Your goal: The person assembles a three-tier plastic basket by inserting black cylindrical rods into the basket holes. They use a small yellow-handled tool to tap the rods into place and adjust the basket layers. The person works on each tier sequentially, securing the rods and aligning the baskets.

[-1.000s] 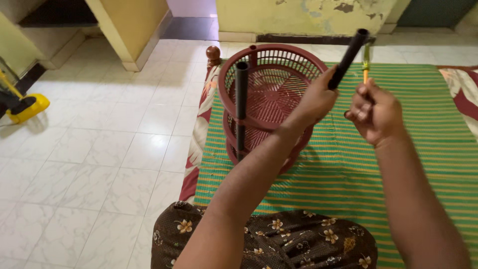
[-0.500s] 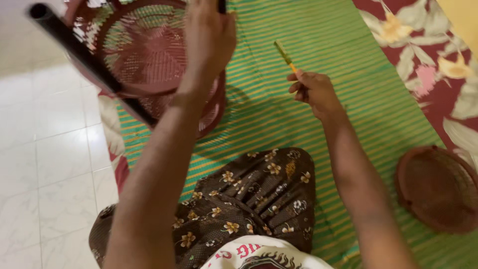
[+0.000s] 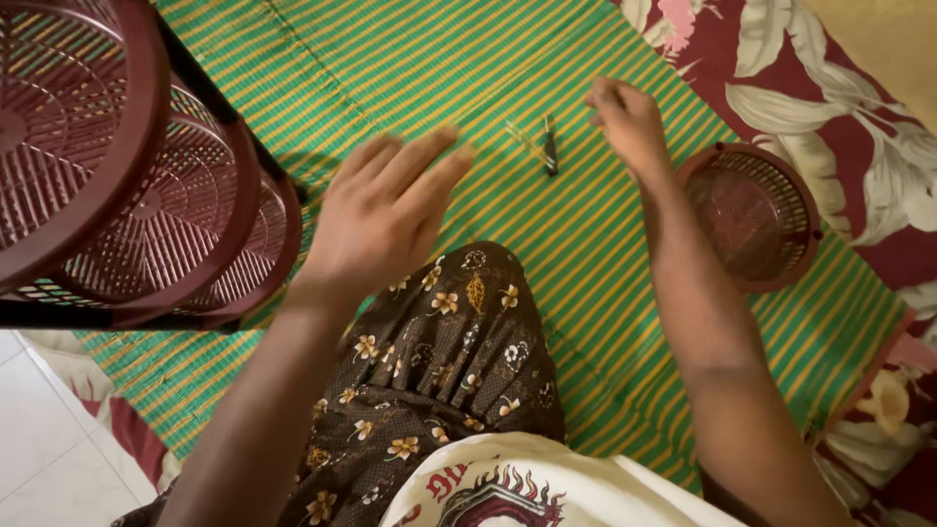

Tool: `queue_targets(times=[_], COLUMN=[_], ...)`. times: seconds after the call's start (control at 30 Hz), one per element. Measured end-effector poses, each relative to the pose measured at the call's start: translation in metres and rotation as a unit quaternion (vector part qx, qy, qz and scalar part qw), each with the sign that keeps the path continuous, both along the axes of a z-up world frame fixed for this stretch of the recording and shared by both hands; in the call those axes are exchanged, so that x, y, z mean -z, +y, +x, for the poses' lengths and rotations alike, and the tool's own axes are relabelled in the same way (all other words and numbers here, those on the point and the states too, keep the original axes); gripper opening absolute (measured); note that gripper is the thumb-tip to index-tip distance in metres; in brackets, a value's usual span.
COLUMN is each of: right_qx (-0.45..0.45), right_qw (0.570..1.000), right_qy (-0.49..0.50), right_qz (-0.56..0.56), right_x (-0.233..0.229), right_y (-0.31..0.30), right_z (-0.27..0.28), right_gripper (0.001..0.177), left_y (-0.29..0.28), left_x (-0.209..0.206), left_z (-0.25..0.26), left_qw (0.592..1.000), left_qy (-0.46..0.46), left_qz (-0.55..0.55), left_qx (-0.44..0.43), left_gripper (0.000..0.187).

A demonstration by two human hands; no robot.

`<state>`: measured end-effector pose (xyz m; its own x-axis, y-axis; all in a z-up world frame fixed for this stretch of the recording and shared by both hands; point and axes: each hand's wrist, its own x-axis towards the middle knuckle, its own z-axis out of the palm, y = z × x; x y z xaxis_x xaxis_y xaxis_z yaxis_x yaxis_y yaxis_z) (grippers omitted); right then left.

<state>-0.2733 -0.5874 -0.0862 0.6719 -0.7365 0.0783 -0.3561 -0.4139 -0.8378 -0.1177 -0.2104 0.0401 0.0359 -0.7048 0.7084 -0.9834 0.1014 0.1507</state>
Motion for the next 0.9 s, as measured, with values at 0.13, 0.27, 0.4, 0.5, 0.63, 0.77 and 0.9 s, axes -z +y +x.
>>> queue_targets(times=[0.13,0.27,0.4,0.5,0.63,0.77,0.9], right_qx=[0.044,0.001,-0.134,-0.301,-0.415,-0.473,-0.488], right_qw=[0.965,0.951,0.943,0.912,0.863,0.826,0.811], right_qy=[-0.143,-0.221,-0.256,-0.264,-0.234,-0.24,-0.239], right_qz=[0.216,0.218,0.162,0.086,-0.165,-0.189,-0.217], right_x=[0.015,0.006,-0.044,-0.083,-0.132,-0.164,-0.177], right_y=[-0.004,0.026,0.115,0.197,0.289,0.342,0.359], right_z=[-0.011,0.025,0.093,0.119,0.121,0.116,0.116], right_gripper=[0.033,0.029,0.023,0.023,0.023,0.029,0.033], left_y=[0.092,0.195,0.255,0.252,0.216,0.187,0.171], left_x=[0.006,0.016,0.027,0.032,0.028,0.012,-0.007], left_z=[-0.001,0.015,0.055,0.103,0.13,0.137,0.124], left_qw=[0.993,0.92,0.862,0.881,0.844,0.848,0.791], left_qy=[-0.005,-0.004,0.16,0.24,0.41,0.202,0.15], left_qz=[-0.069,-0.272,-0.332,-0.296,-0.3,-0.258,-0.365], left_qx=[-0.099,-0.281,-0.347,-0.28,-0.175,-0.416,-0.467], left_gripper=[0.019,0.014,0.054,0.081,0.056,0.029,0.035])
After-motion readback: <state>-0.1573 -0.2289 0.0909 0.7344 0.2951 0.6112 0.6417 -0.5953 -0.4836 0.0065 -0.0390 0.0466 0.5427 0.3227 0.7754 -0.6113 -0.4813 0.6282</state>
